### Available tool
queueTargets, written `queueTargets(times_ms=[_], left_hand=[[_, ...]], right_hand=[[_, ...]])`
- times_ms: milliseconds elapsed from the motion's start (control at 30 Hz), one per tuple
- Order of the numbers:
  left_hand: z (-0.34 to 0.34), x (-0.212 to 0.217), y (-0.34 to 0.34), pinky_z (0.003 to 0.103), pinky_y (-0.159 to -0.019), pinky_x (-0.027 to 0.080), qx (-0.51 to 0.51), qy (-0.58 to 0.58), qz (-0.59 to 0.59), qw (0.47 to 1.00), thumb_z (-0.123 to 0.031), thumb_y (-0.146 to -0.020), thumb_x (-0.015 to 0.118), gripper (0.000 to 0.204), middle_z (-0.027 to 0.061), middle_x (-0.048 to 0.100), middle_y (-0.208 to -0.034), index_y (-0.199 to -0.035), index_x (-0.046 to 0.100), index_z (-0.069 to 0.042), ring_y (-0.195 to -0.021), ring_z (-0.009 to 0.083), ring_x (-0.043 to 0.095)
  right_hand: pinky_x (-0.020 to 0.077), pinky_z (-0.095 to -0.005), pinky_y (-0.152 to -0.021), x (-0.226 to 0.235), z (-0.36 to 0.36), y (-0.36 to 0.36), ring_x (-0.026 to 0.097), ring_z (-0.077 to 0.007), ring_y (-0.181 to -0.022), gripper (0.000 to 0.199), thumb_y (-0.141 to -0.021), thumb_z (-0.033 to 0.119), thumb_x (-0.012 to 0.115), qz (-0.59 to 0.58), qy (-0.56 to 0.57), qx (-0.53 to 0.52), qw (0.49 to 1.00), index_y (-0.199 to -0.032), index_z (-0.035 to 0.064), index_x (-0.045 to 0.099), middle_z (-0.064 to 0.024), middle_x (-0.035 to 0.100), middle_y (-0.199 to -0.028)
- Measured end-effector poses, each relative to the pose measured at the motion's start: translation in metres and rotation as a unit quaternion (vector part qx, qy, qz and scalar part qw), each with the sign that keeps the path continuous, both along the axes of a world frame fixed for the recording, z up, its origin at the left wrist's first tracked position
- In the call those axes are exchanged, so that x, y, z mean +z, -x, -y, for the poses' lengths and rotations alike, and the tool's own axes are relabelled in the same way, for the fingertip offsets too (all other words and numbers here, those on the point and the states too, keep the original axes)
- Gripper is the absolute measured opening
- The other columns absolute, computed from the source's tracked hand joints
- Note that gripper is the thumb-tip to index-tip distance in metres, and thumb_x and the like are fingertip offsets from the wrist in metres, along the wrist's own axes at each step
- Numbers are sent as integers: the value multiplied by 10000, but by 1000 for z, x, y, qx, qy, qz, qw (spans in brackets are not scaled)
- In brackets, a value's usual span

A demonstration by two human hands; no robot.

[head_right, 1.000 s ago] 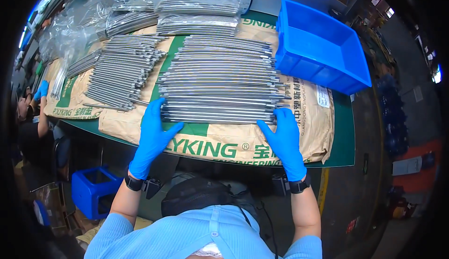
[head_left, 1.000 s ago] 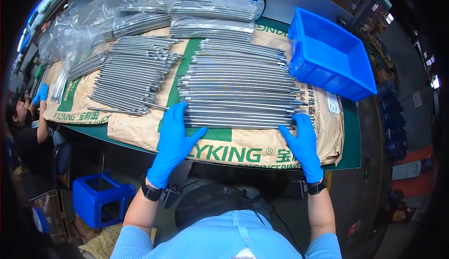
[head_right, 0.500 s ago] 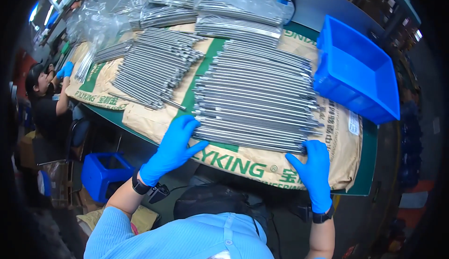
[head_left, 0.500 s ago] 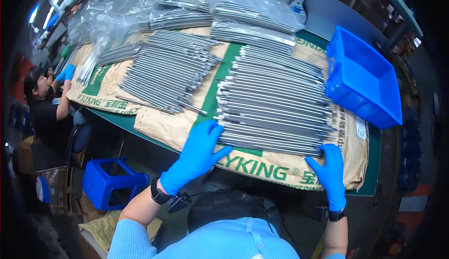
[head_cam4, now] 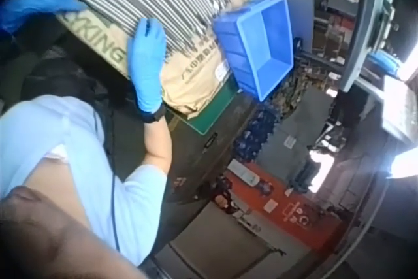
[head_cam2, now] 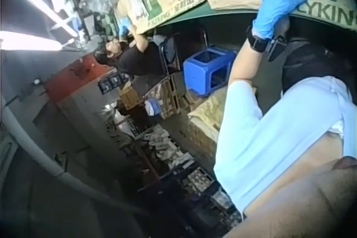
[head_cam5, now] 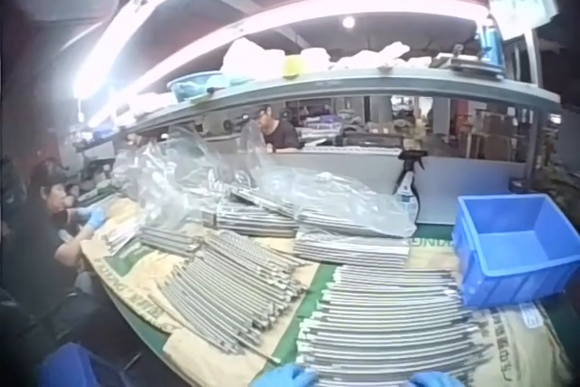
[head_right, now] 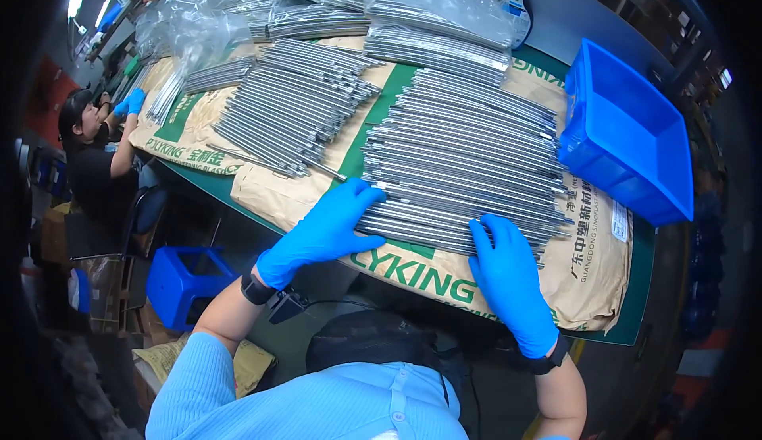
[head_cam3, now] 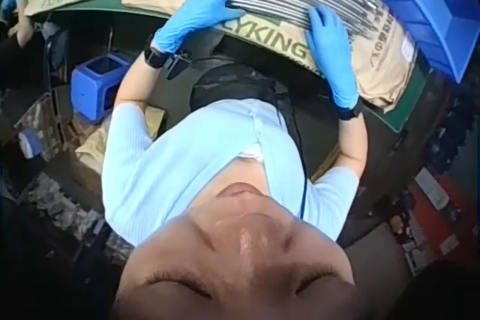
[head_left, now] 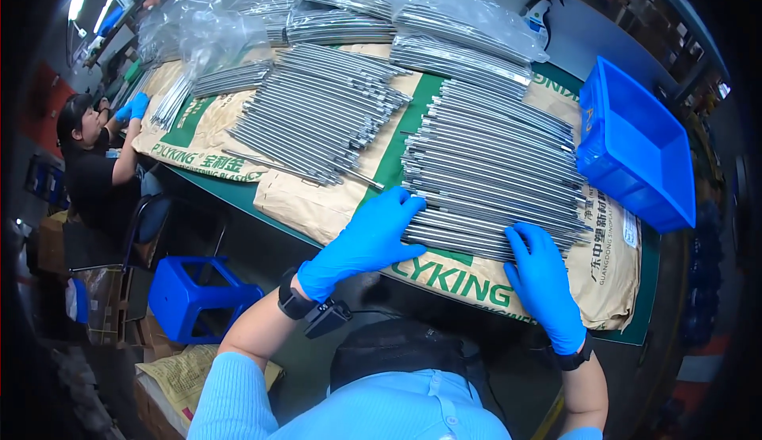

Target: The person moves a blue bin, empties a plastic bag of metal rods onto the table, and gathers the rods into a bundle. They then align the bundle by hand and place it into the blue bin.

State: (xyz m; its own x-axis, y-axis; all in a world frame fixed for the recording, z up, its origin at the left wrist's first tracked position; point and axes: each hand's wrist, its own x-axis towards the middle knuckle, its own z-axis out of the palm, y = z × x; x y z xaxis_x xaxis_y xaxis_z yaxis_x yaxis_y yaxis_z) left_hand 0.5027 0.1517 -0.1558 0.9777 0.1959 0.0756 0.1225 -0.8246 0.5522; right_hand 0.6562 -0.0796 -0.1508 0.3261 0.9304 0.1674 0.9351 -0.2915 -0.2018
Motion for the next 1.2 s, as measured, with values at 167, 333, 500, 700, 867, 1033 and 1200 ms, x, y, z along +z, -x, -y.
queueTargets(times_ms=[167, 333, 500, 700, 867, 1033, 1200], left_hand=[[3, -4, 1, 403, -777, 436, -44, -41, -27, 998, -193, -634, 712, 538, 182, 500, -957, -1081, 489, 5, -902, 331, 524], [16, -8, -2, 401, -717, 438, -79, -136, -14, 987, -143, -612, 684, 379, 157, 532, -839, -925, 522, -3, -775, 318, 552], [20, 0, -10, 400, -671, 423, -105, -213, 29, 971, -105, -613, 642, 192, 123, 529, -674, -740, 519, -30, -646, 292, 554], [23, 52, -32, 385, -688, 402, -141, -352, 79, 922, -86, -618, 610, 111, 102, 508, -596, -659, 515, -45, -599, 274, 543], [39, 98, -42, 382, -705, 399, -161, -378, 80, 908, -55, -595, 607, 184, 114, 523, -669, -766, 544, -27, -629, 281, 525], [51, 143, -37, 382, -869, 400, -75, -221, 271, 934, -63, -660, 666, 469, 143, 552, -966, -1101, 511, -21, -901, 285, 541], [48, 115, -45, 339, -977, 375, -69, 276, 182, 941, -118, -789, 662, 552, 119, 476, -1246, -1271, 407, -29, -1167, 241, 451]], right_hand=[[408, -395, -899, -2, 2, 2, 482, -326, -1058, 491, -689, 45, 622, 10, -9, -12, 1000, -1162, 4, 499, -153, 487, -1146], [410, -402, -877, -4, 3, 4, 491, -318, -1023, 513, -658, 38, 623, 32, -17, -1, 999, -1156, 11, 505, -142, 497, -1113], [410, -412, -848, -5, 9, 4, 494, -310, -999, 530, -635, 41, 629, 20, -40, -5, 999, -1151, 18, 510, -134, 503, -1090], [418, -401, -820, -2, 9, -3, 512, -313, -958, 485, -637, 40, 627, 29, -105, -40, 993, -1111, 17, 525, -143, 531, -1038], [451, -400, -731, -22, 13, -24, 553, -330, -836, 398, -659, 61, 634, -12, -173, -59, 983, -1044, 18, 543, -151, 570, -901], [481, -346, -624, 1, 25, -33, 598, -300, -684, 279, -671, 47, 661, -101, -264, -82, 956, -924, -1, 552, -152, 589, -771], [470, -302, -599, 34, 45, -42, 598, -173, -662, 216, -717, 70, 671, -202, -289, -137, 926, -892, -3, 567, -106, 604, -764]])
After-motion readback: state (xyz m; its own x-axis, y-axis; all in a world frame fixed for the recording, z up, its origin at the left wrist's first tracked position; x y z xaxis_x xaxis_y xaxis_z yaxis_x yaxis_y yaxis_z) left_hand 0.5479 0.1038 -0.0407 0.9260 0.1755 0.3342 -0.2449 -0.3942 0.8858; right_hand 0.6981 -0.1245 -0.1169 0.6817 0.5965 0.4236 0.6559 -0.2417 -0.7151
